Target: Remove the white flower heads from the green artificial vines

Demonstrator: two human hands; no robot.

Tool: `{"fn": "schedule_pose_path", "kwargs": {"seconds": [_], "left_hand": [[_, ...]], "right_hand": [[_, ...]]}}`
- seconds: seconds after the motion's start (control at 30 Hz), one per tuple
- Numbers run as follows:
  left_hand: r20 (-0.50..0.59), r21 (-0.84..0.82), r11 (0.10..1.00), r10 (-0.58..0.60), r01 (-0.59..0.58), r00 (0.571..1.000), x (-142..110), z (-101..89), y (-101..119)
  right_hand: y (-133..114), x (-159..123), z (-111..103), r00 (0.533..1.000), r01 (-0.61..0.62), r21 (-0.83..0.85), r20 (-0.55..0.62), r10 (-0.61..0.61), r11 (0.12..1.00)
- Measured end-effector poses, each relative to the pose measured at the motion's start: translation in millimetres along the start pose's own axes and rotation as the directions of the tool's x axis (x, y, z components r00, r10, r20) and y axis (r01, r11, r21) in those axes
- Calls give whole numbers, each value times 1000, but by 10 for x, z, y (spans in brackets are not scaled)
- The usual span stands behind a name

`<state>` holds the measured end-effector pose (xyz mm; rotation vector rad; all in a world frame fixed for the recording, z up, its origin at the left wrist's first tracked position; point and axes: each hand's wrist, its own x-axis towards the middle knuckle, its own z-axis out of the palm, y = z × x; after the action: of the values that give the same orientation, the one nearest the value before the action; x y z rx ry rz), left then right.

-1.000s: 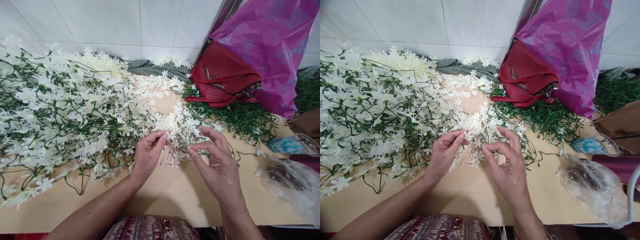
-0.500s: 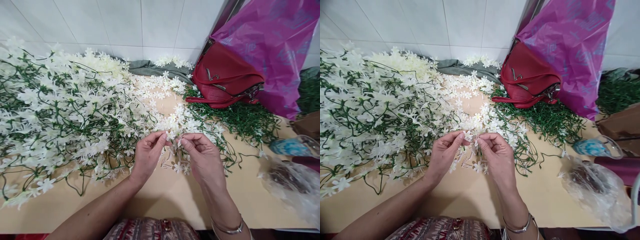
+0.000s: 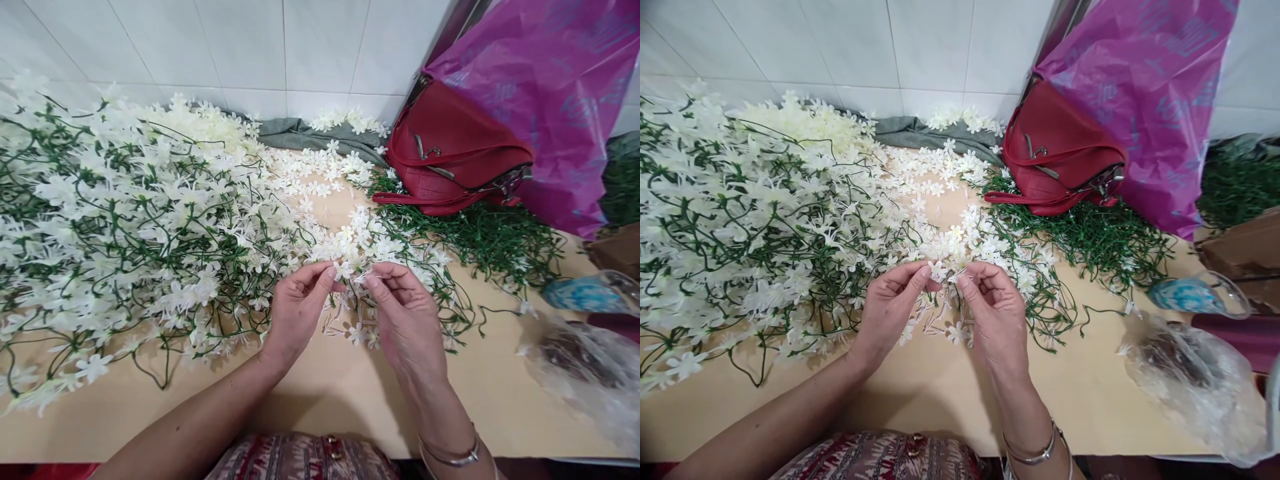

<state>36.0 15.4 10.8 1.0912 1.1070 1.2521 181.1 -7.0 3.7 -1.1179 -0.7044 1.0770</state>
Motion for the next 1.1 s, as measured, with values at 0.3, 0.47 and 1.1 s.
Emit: {"fn": "schedule_pose_path", "kwargs": {"seconds": [0.3,0.47,1.1], "left_hand": [[9,-32,999,-34,34,999,-8,6,4],[21,-124,986,-111,113,994,-9,14,-4],[100,-83,996,38,-30,994,-35,9,-32]], "right_hand": [[-31,-58,100,985,169,-54,50,-166,984],[-6,-103,135,938,343,-260,49,-343,903],[-6,-153,237,978,196,-277,-13,-208,941]]}}
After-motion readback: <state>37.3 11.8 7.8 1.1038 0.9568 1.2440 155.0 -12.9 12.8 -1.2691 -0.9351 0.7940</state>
